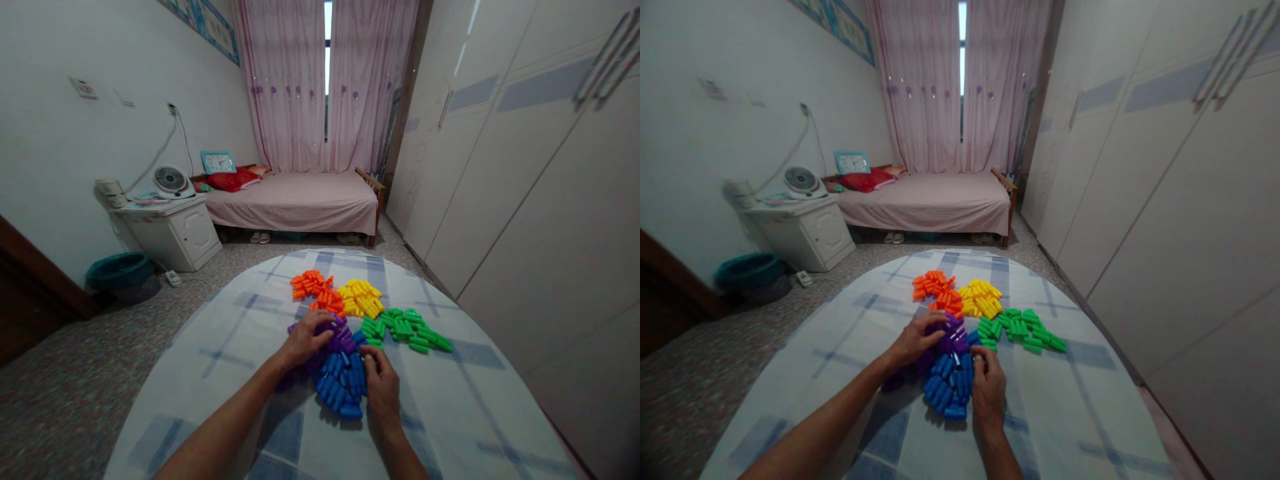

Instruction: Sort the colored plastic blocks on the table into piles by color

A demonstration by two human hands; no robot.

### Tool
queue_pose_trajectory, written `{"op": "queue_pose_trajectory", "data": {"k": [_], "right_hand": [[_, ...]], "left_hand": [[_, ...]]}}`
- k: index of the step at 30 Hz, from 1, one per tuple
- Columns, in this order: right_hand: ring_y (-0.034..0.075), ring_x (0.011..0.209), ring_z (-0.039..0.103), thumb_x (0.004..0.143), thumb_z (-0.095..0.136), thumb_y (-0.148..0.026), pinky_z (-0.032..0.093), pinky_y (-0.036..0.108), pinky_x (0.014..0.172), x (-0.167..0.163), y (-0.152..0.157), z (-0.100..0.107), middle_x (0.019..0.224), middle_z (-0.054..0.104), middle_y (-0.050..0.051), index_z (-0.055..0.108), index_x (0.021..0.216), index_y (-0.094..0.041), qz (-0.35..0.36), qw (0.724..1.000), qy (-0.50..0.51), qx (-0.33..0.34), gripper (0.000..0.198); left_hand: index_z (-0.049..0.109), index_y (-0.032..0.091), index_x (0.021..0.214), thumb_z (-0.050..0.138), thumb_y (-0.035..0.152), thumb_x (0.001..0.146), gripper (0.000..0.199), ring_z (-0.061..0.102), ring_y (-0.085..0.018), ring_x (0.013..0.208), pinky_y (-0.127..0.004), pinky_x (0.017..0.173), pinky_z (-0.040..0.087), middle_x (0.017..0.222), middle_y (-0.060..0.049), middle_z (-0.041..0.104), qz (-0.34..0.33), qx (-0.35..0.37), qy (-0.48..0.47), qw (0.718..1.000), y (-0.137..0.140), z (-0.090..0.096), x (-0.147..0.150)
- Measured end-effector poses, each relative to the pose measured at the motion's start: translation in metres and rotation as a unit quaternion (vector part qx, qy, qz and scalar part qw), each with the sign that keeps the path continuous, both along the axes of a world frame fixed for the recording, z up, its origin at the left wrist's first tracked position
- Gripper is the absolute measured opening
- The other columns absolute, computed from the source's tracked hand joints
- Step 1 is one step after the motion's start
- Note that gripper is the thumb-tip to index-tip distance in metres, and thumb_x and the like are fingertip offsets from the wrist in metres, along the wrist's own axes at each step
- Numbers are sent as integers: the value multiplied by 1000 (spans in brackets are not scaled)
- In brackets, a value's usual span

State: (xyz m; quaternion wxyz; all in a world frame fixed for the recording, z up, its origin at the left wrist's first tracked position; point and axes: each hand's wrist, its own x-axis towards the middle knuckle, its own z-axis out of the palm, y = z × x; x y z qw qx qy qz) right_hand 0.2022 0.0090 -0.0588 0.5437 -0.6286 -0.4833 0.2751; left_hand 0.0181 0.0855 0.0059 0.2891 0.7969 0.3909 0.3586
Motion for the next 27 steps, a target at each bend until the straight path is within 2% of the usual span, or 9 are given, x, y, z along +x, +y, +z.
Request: {"op": "queue_pose_trajectory", "data": {"k": [3, 5, 7, 9, 13, 16, 20, 24, 27], "right_hand": [[20, 87, 60, 82, 44, -35, 43, 30, 79, 0, 1, 3, 93, 67, 5, 65, 92, -20, 3, 1000, 3, 6, 27], [20, 87, 60, 82, 44, -35, 44, 30, 79, -1, 1, 5, 92, 67, 5, 65, 91, -20, 1, 1000, 5, 11, 27], [20, 87, 60, 81, 44, -34, 44, 30, 80, -2, 1, 8, 91, 67, 5, 66, 90, -20, -2, 1000, 5, 15, 27], [20, 86, 60, 80, 45, -34, 44, 30, 79, -3, 1, 10, 90, 67, 5, 66, 88, -20, -8, 1000, 5, 16, 27], [19, 83, 61, 79, 45, -33, 45, 29, 77, -5, 0, 11, 87, 68, 4, 67, 86, -19, -18, 1000, 5, 24, 27], [19, 83, 61, 79, 45, -32, 45, 29, 76, -6, 0, 12, 87, 68, 4, 67, 86, -19, -15, 999, 3, 29, 27], [19, 83, 61, 79, 44, -31, 45, 29, 77, -6, 1, 12, 87, 68, 5, 67, 86, -19, -12, 1000, -4, 29, 27], [19, 84, 61, 79, 44, -31, 45, 29, 77, -7, 0, 13, 88, 68, 5, 67, 86, -19, -11, 999, -8, 28, 27], [19, 85, 60, 81, 43, -30, 44, 29, 78, -7, -1, 13, 90, 67, 4, 66, 89, -19, -7, 1000, -16, 18, 27]], "left_hand": [[64, 23, 111, 59, 23, 80, 32, 54, -19, 111, -34, 99, 41, 118, -6, 62, -62, 7, 27, 998, -26, 6, 10], [64, 23, 112, 58, 25, 81, 32, 54, -19, 112, -34, 100, 42, 119, -7, 61, -63, 8, 37, 997, -40, 6, 12], [63, 23, 113, 56, 27, 83, 31, 54, -20, 113, -35, 100, 42, 120, -7, 61, -26, 24, 41, 999, -47, 4, 8], [62, 22, 114, 52, 28, 85, 31, 53, -21, 114, -39, 100, 42, 121, -8, 60, 43, 65, 57, 995, -49, -1, -3], [63, 21, 112, 49, 34, 86, 32, 50, -27, 116, -48, 101, 39, 122, -11, 58, 187, 132, 135, 964, -41, -23, -36], [60, 17, 116, 42, 39, 89, 39, 46, -28, 123, -49, 105, 35, 126, -13, 54, 246, 80, 143, 955, -34, -46, -56], [54, 21, 123, 37, 37, 90, 40, 37, -26, 131, -50, 111, 26, 131, -9, 52, 240, 12, 102, 965, -34, -65, -53], [52, 20, 126, 39, 39, 90, 43, 33, -26, 134, -48, 111, 27, 140, -11, 43, 227, -28, 60, 972, -42, -56, -28], [56, 19, 122, 47, 39, 86, 42, 34, -28, 133, -49, 111, 28, 138, -12, 44, 226, 15, 51, 973, -49, -39, -12]]}}
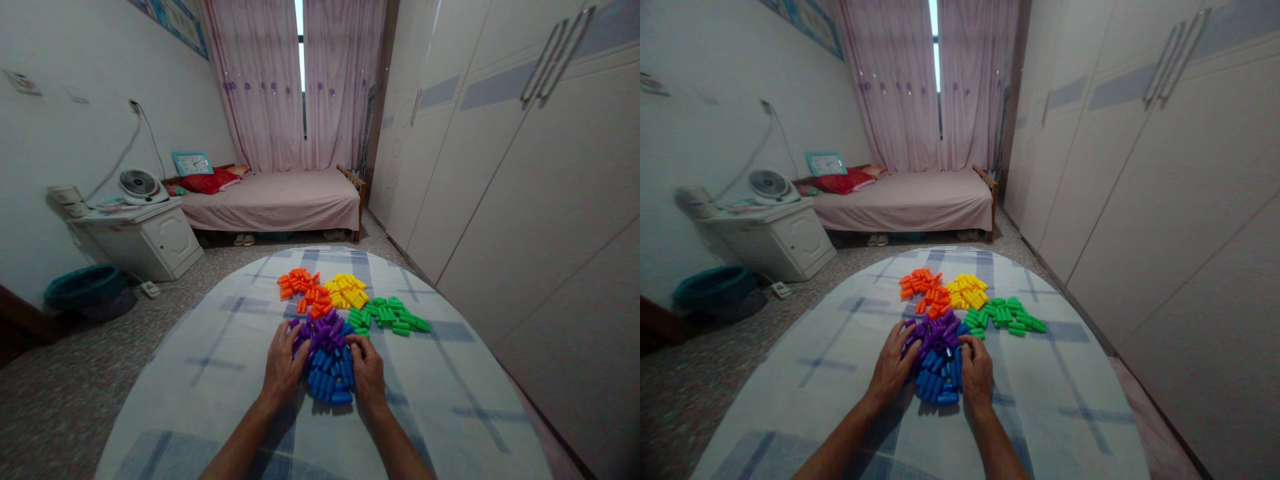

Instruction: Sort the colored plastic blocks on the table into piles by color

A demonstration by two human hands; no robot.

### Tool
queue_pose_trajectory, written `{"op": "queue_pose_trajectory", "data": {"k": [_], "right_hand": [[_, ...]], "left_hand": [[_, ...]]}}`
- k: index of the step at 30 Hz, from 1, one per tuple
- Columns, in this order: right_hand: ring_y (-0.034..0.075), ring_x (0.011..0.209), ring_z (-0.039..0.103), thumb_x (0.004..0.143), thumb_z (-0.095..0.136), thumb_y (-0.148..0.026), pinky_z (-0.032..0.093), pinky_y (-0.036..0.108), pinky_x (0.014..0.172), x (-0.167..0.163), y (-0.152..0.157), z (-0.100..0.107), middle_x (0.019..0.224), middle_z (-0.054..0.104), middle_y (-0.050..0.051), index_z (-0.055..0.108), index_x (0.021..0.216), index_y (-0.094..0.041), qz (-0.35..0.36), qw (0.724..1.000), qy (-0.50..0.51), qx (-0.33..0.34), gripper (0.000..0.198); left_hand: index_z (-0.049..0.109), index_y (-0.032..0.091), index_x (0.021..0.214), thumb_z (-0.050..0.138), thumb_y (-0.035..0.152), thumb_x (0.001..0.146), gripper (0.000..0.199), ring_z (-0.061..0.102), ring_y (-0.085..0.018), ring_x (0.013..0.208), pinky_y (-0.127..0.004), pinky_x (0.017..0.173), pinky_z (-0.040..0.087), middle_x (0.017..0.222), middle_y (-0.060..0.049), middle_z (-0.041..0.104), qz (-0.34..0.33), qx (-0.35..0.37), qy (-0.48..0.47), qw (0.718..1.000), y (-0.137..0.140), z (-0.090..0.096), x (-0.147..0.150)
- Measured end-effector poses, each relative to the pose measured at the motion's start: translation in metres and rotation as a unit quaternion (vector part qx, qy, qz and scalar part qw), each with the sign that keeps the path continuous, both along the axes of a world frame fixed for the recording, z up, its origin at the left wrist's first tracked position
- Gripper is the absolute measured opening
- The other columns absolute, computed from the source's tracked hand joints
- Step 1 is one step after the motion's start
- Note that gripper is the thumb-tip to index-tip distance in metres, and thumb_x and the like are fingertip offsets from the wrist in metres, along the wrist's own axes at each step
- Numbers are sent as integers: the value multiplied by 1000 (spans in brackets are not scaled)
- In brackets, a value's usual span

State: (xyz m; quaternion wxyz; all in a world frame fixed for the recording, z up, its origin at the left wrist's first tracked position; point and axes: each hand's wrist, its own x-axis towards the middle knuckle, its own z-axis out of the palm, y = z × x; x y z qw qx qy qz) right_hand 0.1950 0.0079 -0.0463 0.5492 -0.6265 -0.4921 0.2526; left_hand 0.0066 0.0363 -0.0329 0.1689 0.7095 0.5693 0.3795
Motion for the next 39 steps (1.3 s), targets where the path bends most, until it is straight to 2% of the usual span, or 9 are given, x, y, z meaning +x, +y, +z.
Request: {"op": "queue_pose_trajectory", "data": {"k": [4, 9, 12, 17, 24, 27, 31, 33, 39], "right_hand": [[19, 89, 59, 82, 43, -29, 44, 31, 82, 1, -1, 4, 94, 66, 6, 65, 94, -18, 0, 1000, -16, 15, 27], [19, 95, 57, 82, 45, -28, 45, 33, 84, 3, -12, 36, 98, 63, 8, 62, 97, -17, 24, 995, -69, 74, 25], [17, 87, 58, 83, 46, -27, 47, 28, 74, 1, -27, 64, 94, 63, 6, 62, 96, -19, 111, 989, -88, 51, 23], [13, 71, 57, 78, 53, -24, 45, 25, 65, 9, -55, 77, 81, 63, 0, 66, 87, -21, 280, 949, -144, 7, 16], [15, 68, 56, 70, 58, -25, 44, 26, 64, 51, -70, 47, 78, 62, 0, 66, 89, -21, 226, 960, -149, -77, 21], [17, 79, 56, 65, 61, -22, 43, 27, 71, 55, -74, 43, 87, 61, 1, 66, 90, -22, 259, 937, -216, -87, 25], [18, 87, 54, 69, 55, -18, 41, 28, 78, 44, -80, 39, 87, 59, 2, 64, 76, -23, 278, 909, -303, -68, 12], [18, 87, 54, 74, 51, -18, 41, 28, 78, 41, -80, 36, 85, 59, 3, 64, 73, -23, 274, 908, -309, -67, 13], [15, 71, 54, 71, 54, -19, 40, 24, 65, 47, -68, 36, 73, 61, 0, 65, 69, -21, 289, 928, -222, -70, 12]], "left_hand": [[63, 23, 108, 53, 31, 83, 28, 44, -26, 124, -45, 106, 35, 125, -9, 54, -62, 77, 1, 995, -15, 20, 5], [63, 22, 106, 56, 31, 83, 25, 58, -20, 99, -33, 86, 48, 105, -8, 62, -239, 29, 9, 971, -53, 34, -3], [64, 22, 105, 62, 34, 79, 29, 59, -19, 92, -31, 79, 49, 101, -8, 64, -314, -13, 50, 948, -76, 34, -10], [64, 21, 103, 67, 31, 73, 32, 59, -18, 87, -29, 75, 48, 98, -7, 63, -265, -45, 53, 962, -94, 18, -18], [64, 22, 104, 69, 30, 70, 35, 58, -17, 84, -28, 73, 47, 98, -6, 61, -225, -53, 54, 971, -95, 13, -30], [65, 22, 98, 72, 30, 66, 34, 56, -19, 88, -29, 75, 45, 97, -5, 60, -233, -39, 107, 966, -95, 9, -29], [63, 19, 75, 60, 21, 75, 3, 54, -16, 80, -27, 71, 41, 83, -3, 59, -237, -9, 137, 962, -95, -2, -22], [61, 18, 70, 55, 16, 77, 9, 54, -14, 77, -26, 69, 40, 78, -3, 59, -238, -8, 146, 960, -94, -3, -18], [61, 18, 70, 55, 13, 74, 9, 54, -13, 77, -23, 67, 40, 78, -2, 59, -268, -72, 118, 953, -87, 19, -14]]}}
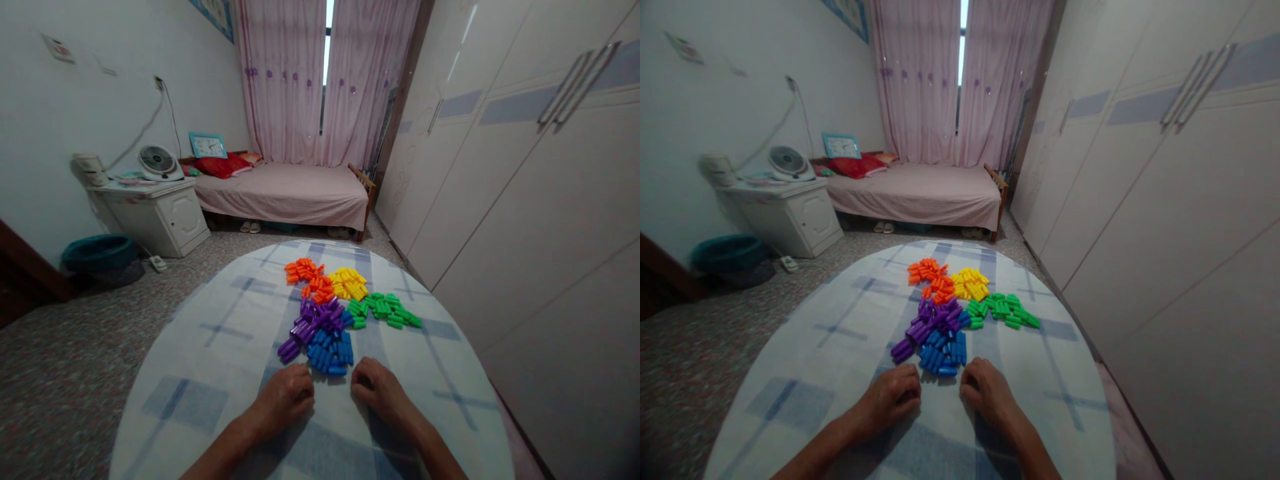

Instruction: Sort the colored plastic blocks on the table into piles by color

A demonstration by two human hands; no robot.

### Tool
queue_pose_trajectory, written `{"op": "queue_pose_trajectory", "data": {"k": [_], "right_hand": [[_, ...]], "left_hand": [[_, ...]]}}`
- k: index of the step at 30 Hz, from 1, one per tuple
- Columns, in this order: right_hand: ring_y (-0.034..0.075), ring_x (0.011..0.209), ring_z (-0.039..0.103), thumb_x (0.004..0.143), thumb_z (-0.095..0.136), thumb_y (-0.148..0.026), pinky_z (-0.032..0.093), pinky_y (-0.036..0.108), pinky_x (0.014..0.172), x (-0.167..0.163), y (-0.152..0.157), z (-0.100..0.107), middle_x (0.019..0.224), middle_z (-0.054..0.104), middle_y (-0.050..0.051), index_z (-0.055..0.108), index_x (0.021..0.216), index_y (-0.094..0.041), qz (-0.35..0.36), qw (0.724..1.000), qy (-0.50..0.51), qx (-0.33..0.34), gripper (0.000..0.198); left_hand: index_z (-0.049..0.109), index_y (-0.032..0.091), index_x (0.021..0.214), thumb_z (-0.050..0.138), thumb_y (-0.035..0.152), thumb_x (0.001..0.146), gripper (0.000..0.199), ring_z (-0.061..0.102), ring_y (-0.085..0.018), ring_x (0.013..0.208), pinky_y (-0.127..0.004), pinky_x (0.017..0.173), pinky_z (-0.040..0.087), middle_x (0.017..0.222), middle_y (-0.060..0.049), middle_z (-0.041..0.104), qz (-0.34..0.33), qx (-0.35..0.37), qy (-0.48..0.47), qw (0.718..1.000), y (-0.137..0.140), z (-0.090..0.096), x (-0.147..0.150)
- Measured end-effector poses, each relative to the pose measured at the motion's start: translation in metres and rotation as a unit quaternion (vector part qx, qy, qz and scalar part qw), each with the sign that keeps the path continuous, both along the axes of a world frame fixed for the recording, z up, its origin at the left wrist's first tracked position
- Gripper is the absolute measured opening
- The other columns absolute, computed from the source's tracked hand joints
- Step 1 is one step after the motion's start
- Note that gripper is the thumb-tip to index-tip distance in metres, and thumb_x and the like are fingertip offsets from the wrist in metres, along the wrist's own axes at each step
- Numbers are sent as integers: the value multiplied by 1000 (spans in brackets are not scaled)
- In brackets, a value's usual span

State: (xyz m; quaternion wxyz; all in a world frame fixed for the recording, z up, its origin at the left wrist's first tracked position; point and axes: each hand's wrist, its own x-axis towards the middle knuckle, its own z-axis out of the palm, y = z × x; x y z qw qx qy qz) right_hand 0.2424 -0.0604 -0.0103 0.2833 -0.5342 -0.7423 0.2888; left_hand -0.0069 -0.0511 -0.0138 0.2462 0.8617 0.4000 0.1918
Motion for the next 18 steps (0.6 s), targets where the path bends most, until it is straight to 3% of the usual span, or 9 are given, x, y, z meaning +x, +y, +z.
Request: {"op": "queue_pose_trajectory", "data": {"k": [4, 8, 11, 13, 16, 18], "right_hand": [[13, 59, 53, 74, 53, -25, 39, 23, 56, 1, 14, 4, 64, 59, -2, 63, 69, -20, -25, 996, 85, -16, 13], [16, 73, 59, 83, 46, -36, 46, 27, 68, 10, 38, 2, 79, 64, 2, 62, 79, -19, -136, 986, 82, 49, 23], [21, 94, 58, 83, 46, -40, 45, 36, 83, 35, 63, -8, 98, 63, 7, 63, 95, -19, -235, 960, 35, 149, 30], [25, 107, 53, 81, 48, -41, 41, 42, 92, 56, 80, -16, 110, 60, 12, 61, 106, -17, -286, 938, -25, 192, 37], [31, 120, 44, 79, 53, -47, 38, 49, 95, 84, 105, -22, 131, 49, 16, 52, 125, -17, -335, 918, -137, 160, 55], [32, 126, 39, 80, 52, -51, 36, 51, 95, 94, 121, -21, 139, 41, 16, 46, 132, -19, -342, 914, -192, 106, 62]], "left_hand": [[59, 18, 68, 54, 21, 79, 12, 53, -12, 71, -22, 64, 40, 74, 0, 57, 48, -49, -81, 994, 17, 20, 3], [56, 19, 66, 46, 36, 87, 28, 52, -14, 69, -26, 67, 42, 71, -1, 55, 199, 25, -137, 970, 45, 25, 1], [60, 19, 75, 45, 40, 86, 28, 56, -18, 87, -32, 83, 44, 85, -4, 59, 284, 94, -194, 934, 66, 15, -8], [62, 19, 83, 44, 44, 86, 31, 57, -20, 91, -33, 82, 47, 95, -6, 61, 330, 54, -263, 905, 77, 2, -16], [62, 17, 92, 42, 50, 85, 39, 60, -18, 85, -32, 73, 51, 99, -6, 62, 391, -50, -374, 840, 87, -21, -26], [62, 16, 93, 42, 52, 84, 42, 60, -18, 83, -31, 74, 52, 92, -6, 63, 415, -66, -414, 807, 92, -33, -31]]}}
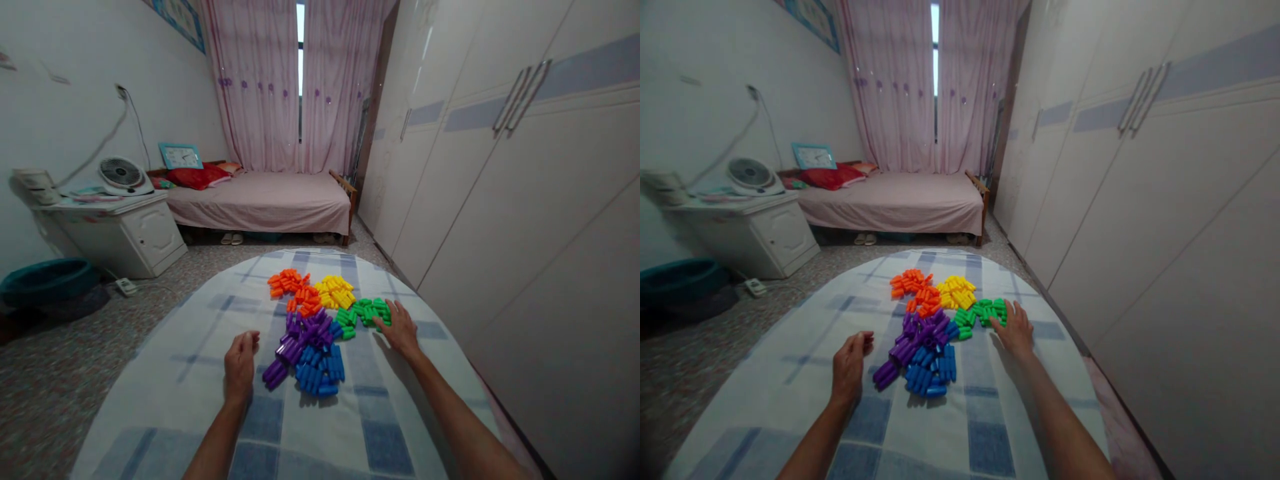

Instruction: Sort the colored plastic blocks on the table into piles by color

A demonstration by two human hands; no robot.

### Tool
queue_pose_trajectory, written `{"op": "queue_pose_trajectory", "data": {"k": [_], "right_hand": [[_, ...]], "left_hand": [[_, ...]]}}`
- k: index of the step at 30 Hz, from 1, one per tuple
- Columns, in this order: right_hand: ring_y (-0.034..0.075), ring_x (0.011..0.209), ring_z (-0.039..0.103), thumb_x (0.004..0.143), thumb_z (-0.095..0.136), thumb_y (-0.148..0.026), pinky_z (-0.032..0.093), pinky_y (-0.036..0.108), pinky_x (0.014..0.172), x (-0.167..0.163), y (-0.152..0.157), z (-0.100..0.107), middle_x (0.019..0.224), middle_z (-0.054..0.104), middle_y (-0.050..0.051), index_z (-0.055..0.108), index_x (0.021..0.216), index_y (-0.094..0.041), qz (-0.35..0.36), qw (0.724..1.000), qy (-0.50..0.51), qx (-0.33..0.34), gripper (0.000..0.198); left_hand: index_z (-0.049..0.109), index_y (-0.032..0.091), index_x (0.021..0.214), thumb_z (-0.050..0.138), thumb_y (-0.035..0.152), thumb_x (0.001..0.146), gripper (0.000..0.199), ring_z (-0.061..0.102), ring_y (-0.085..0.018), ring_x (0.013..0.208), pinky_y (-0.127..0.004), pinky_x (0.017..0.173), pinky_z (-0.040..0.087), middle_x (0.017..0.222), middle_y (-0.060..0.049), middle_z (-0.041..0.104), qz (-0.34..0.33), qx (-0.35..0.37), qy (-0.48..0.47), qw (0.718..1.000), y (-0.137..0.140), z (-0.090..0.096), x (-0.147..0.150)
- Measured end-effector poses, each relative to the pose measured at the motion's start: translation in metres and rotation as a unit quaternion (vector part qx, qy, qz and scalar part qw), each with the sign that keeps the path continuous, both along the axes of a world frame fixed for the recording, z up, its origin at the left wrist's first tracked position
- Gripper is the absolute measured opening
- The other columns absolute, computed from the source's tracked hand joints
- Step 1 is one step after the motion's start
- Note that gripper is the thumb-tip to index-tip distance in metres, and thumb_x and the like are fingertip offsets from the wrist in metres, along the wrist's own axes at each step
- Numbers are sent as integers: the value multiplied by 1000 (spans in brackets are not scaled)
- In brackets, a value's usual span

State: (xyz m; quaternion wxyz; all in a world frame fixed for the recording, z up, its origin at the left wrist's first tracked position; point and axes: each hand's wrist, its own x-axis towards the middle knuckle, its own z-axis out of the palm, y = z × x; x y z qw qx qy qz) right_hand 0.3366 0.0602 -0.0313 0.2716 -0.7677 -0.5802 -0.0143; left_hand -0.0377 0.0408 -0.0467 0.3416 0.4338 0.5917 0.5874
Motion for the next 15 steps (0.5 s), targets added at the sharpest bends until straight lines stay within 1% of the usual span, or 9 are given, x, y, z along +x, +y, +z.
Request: {"op": "queue_pose_trajectory", "data": {"k": [2, 4, 6, 8, 9, 11, 13, 15], "right_hand": [[32, 130, 34, 81, 50, -53, 34, 51, 97, 2, 15, 4, 144, 36, 16, 40, 137, -20, -10, 998, -11, -68, 65], [32, 132, 31, 82, 48, -56, 33, 51, 99, -2, 28, 9, 147, 31, 15, 35, 141, -21, -10, 992, -10, -126, 70], [33, 132, 31, 79, 50, -60, 33, 52, 98, -9, 38, 14, 148, 29, 14, 31, 143, -23, 5, 985, -17, -170, 76], [35, 130, 33, 75, 53, -62, 34, 53, 95, -16, 44, 16, 148, 29, 14, 33, 142, -25, 25, 980, -35, -195, 79], [36, 128, 36, 74, 54, -62, 35, 53, 94, -19, 45, 17, 147, 31, 13, 36, 140, -25, 35, 978, -46, -200, 78], [34, 121, 43, 75, 55, -58, 38, 48, 90, -24, 44, 17, 141, 39, 13, 45, 134, -24, 49, 978, -64, -194, 68], [31, 112, 49, 78, 55, -50, 40, 41, 86, -29, 40, 15, 132, 48, 12, 51, 127, -23, 51, 982, -76, -163, 57], [28, 105, 53, 78, 56, -41, 41, 36, 82, -32, 35, 12, 123, 54, 11, 53, 123, -22, 49, 989, -68, -119, 49]], "left_hand": [[63, 15, 92, 44, 54, 83, 44, 60, -18, 82, -31, 76, 51, 86, -5, 63, 8, 8, -8, 1000, 3, -7, -2], [63, 15, 92, 44, 55, 82, 46, 60, -18, 81, -32, 76, 51, 85, -5, 62, -4, 13, -7, 1000, 4, -10, -2], [63, 15, 91, 45, 56, 82, 46, 59, -18, 81, -32, 76, 51, 85, -6, 62, -14, 15, -9, 1000, 4, -10, -2], [63, 15, 90, 45, 57, 81, 47, 59, -18, 81, -32, 76, 51, 86, -6, 62, -18, 11, -15, 1000, 3, -8, -2], [63, 15, 91, 45, 57, 81, 47, 59, -18, 81, -32, 76, 51, 86, -6, 62, -19, 8, -18, 1000, 3, -7, -2], [63, 16, 91, 45, 57, 81, 47, 59, -18, 81, -32, 76, 51, 86, -5, 62, -19, 3, -21, 1000, 3, -6, -1], [63, 16, 92, 46, 57, 81, 46, 59, -18, 82, -32, 78, 51, 87, -5, 62, -21, 0, -19, 1000, 3, -6, -1], [63, 16, 93, 46, 56, 82, 46, 60, -18, 83, -33, 79, 51, 89, -6, 62, -28, 3, -16, 999, 3, -7, 0]]}}
